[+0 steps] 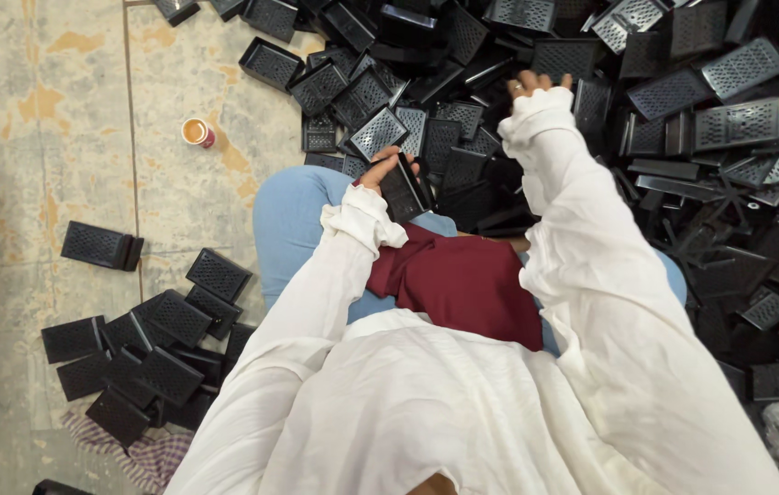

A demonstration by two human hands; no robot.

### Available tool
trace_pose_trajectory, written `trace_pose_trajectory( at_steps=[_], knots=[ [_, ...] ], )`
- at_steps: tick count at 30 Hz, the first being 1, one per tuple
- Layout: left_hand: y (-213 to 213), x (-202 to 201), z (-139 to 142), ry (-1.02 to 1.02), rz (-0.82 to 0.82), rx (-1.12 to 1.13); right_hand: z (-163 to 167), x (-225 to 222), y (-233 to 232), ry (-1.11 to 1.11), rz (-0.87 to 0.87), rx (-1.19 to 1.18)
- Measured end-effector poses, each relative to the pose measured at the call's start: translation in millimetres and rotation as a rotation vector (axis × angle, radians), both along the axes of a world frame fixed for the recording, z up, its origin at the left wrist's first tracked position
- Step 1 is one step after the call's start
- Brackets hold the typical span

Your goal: The person sits on the floor beside a large pile of small black hand graters, picks up individual graters, turns them over in their hands, and sets them back or stacks them. At the start they hold a small cup of tea, and at the end they open a metal water bottle and drink.

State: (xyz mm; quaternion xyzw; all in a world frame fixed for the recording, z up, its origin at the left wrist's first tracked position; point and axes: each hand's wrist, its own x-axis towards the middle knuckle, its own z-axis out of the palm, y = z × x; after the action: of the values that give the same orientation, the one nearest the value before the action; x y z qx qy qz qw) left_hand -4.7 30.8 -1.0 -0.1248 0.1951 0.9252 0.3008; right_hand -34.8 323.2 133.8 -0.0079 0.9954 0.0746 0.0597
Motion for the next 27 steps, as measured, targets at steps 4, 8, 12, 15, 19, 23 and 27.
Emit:
trace_pose_trajectory(
  at_steps=[4,8,12,15,19,23,27],
  knots=[
    [-1,7,9,-0.097,-0.008,-0.024,0,24,14,0.080,-0.050,-0.056],
    [7,10,13,-0.118,-0.018,-0.073,-14,64,16,0.150,-0.022,-0.286],
    [11,11,16,-0.091,-0.035,-0.116,-21,57,18,0.018,-0.003,-0.109],
    [7,14,21,-0.085,-0.025,-0.132,-21,43,22,-0.040,-0.031,-0.063],
    [0,19,25,-0.113,-0.052,-0.150,-20,53,34,0.060,-0.009,-0.084],
    [2,17,25,-0.070,-0.105,-0.124,-15,87,42,0.203,-0.033,-0.146],
    [1,19,31,-0.049,-0.100,-0.115,0,113,37,0.313,-0.072,-0.180]
  ],
)
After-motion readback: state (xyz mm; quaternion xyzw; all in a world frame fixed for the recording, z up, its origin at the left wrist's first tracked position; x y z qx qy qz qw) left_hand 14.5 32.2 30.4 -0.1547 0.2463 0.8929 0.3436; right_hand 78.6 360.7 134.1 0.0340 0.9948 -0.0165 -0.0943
